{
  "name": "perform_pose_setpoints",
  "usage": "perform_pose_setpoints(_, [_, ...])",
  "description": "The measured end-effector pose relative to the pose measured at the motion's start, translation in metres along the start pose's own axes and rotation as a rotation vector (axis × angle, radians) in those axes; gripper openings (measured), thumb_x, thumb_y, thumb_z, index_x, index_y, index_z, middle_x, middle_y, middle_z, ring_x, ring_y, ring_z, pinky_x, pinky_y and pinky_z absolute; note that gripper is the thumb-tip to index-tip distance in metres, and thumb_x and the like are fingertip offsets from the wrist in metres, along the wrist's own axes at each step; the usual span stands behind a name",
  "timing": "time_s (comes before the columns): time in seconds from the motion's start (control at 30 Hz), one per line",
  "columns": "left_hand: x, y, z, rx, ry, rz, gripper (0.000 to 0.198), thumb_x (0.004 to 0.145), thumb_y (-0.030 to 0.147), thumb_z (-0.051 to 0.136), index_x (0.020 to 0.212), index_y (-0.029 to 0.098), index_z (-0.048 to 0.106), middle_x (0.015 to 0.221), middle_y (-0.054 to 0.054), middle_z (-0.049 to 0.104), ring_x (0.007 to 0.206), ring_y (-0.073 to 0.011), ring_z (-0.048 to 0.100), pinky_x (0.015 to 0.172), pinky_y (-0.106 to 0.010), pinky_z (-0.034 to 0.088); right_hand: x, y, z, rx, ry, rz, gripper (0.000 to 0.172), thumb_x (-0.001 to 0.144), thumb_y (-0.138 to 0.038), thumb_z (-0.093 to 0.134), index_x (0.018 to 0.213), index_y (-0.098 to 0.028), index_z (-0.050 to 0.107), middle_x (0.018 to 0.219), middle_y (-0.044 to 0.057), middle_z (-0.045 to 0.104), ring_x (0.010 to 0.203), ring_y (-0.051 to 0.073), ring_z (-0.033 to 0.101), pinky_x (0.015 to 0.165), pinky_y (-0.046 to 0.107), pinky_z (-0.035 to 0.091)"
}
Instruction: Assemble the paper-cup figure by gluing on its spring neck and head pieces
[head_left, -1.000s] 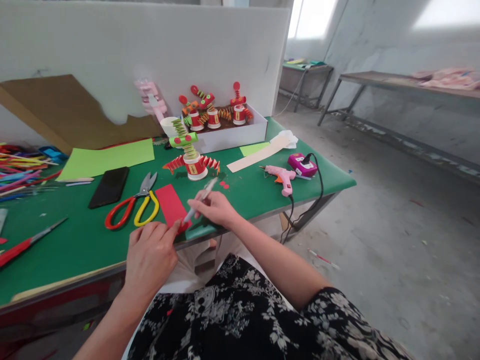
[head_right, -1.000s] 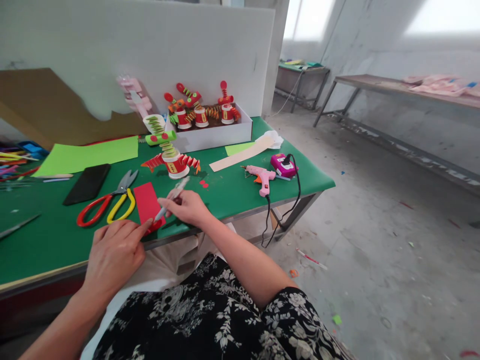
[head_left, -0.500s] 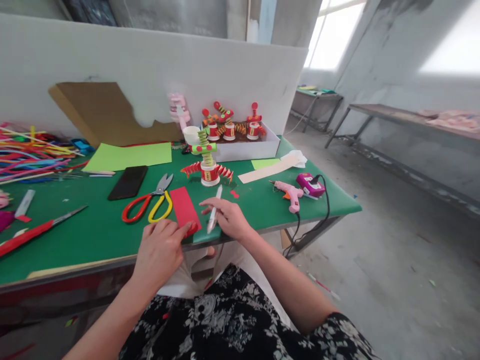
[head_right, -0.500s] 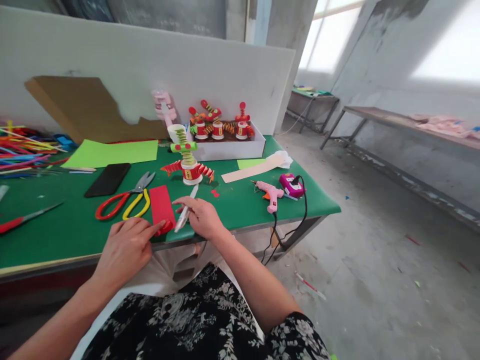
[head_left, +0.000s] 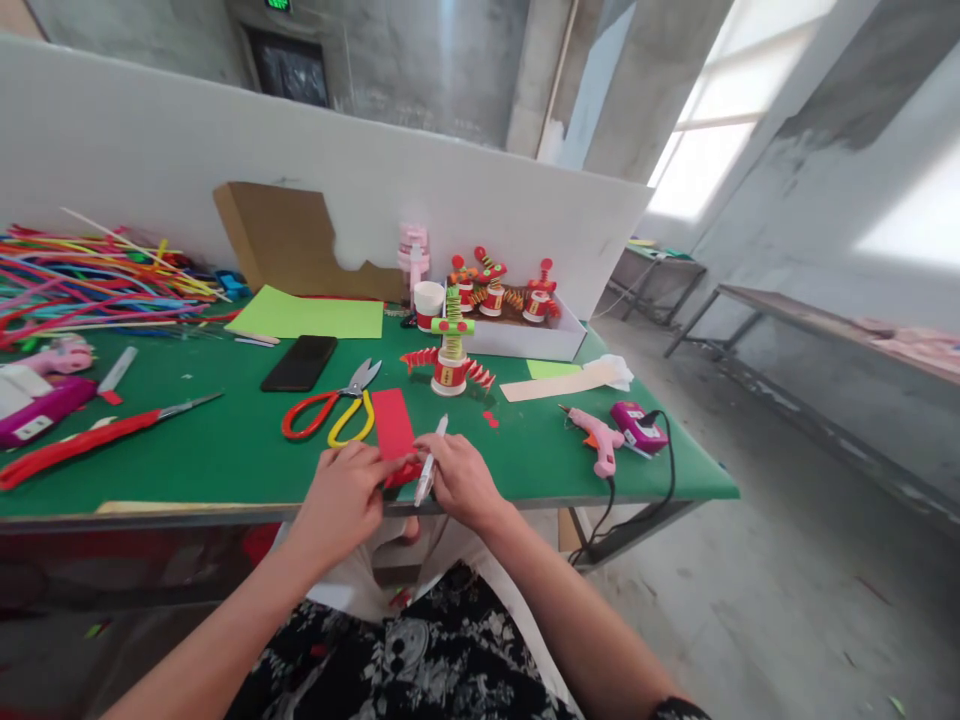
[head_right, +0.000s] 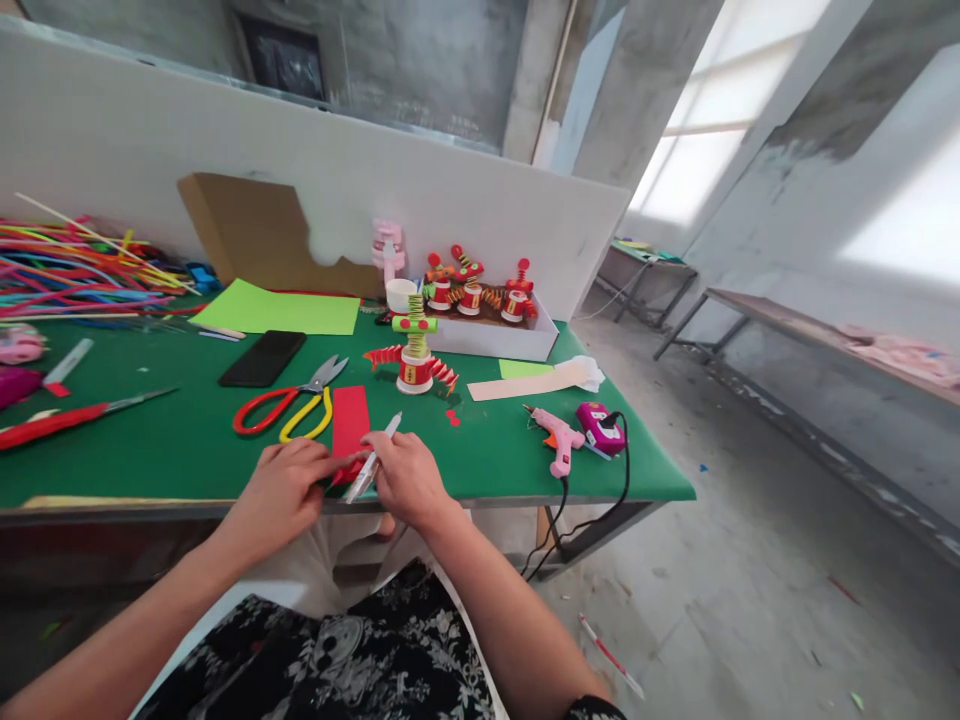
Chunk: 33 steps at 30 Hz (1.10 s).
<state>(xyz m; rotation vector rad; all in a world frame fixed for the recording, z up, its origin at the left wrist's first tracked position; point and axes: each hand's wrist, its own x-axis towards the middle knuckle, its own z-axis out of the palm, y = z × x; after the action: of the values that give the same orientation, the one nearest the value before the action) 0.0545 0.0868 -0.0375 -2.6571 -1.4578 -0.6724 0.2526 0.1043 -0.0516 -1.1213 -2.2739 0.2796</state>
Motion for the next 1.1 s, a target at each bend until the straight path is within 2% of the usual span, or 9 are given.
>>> perform_pose_setpoints(0.17, [0.013,-0.018,-0.014,-0.199,0.132,0.058,0.051,0.079,0.004,0.042,0.114,0.024,0.074,0.087,-0.004,0.07,0.084,-0.02,0.061,0.076,-0.032,0.05,0.004,-0.005,0.0,-0.096,-0.01,-0.073,0.03,0.089,-0.009,0.044,0.116,-0.015,0.058,0.096,0.01,0.073,0.095,0.024,0.062,0.084,0.035,0.043])
perform_pose_setpoints(0.3, [0.023,-0.008,-0.029,-0.121,0.086,0.455,0.056,0.084,0.003,0.047,0.127,0.034,0.066,0.116,-0.005,0.067,0.102,-0.0201,0.06,0.087,-0.034,0.049,0.007,-0.003,0.003,-0.094,-0.035,-0.045,0.023,0.088,-0.011,0.049,0.107,-0.016,0.06,0.093,0.008,0.072,0.091,0.023,0.061,0.082,0.034,0.043])
perform_pose_setpoints(0.4, [0.027,0.002,-0.026,-0.053,0.119,0.578,0.049,0.086,0.005,0.053,0.122,0.035,0.067,0.117,-0.005,0.066,0.097,-0.0193,0.06,0.083,-0.033,0.05,0.006,0.001,0.004,-0.072,-0.05,0.002,0.019,0.089,-0.014,0.052,0.105,-0.016,0.061,0.089,0.007,0.07,0.086,0.022,0.06,0.081,0.033,0.043])
perform_pose_setpoints(0.57, [0.019,0.005,-0.014,-0.092,0.346,0.607,0.033,0.093,0.011,0.052,0.117,0.026,0.068,0.108,-0.006,0.068,0.095,-0.0174,0.063,0.082,-0.031,0.054,0.001,0.002,0.001,-0.041,-0.04,-0.061,0.045,0.087,-0.015,0.053,0.132,-0.017,0.053,0.1,0.008,0.071,0.093,0.023,0.061,0.085,0.035,0.045])
perform_pose_setpoints(0.63, [0.009,0.004,-0.015,-0.144,0.439,0.557,0.029,0.095,0.012,0.05,0.116,0.023,0.068,0.107,-0.007,0.068,0.098,-0.0177,0.065,0.082,-0.03,0.056,0.0,-0.001,-0.001,0.0,-0.006,-0.1,0.061,0.09,-0.016,0.05,0.149,-0.017,0.036,0.101,0.008,0.072,0.095,0.024,0.061,0.087,0.036,0.045])
perform_pose_setpoints(0.73, [-0.01,0.004,-0.023,-0.275,0.604,0.306,0.029,0.092,0.009,0.057,0.114,0.024,0.069,0.107,-0.007,0.07,0.096,-0.0183,0.068,0.08,-0.031,0.058,-0.001,-0.005,-0.004,0.044,0.036,-0.091,0.064,0.097,-0.018,0.043,0.157,-0.016,0.02,0.097,0.007,0.074,0.095,0.023,0.063,0.088,0.036,0.045])
perform_pose_setpoints(0.87, [-0.035,0.008,-0.035,-0.673,0.82,-0.089,0.027,0.086,0.006,0.064,0.104,0.024,0.071,0.094,0.0,0.071,0.082,-0.0174,0.072,0.076,-0.035,0.06,0.0,-0.004,-0.005,0.025,0.004,-0.054,0.046,0.096,-0.014,0.043,0.142,-0.016,0.05,0.098,0.009,0.075,0.095,0.023,0.062,0.088,0.037,0.044])
perform_pose_setpoints(0.97, [-0.052,0.012,-0.037,-0.802,0.799,-0.199,0.023,0.088,0.007,0.061,0.102,0.023,0.071,0.095,0.001,0.07,0.074,-0.0148,0.073,0.072,-0.031,0.061,0.002,-0.002,-0.006,0.013,-0.027,-0.062,0.035,0.091,-0.009,0.047,0.117,-0.018,0.069,0.091,0.007,0.075,0.095,0.022,0.06,0.088,0.037,0.042])
perform_pose_setpoints(1.1, [-0.066,0.015,-0.031,-0.581,0.616,-0.069,0.024,0.087,0.007,0.061,0.104,0.022,0.07,0.093,-0.001,0.074,0.086,-0.0153,0.072,0.078,-0.026,0.059,0.006,-0.004,-0.008,-0.012,-0.054,-0.087,0.033,0.086,-0.006,0.052,0.106,-0.02,0.074,0.096,0.005,0.077,0.093,0.021,0.057,0.086,0.038,0.039])
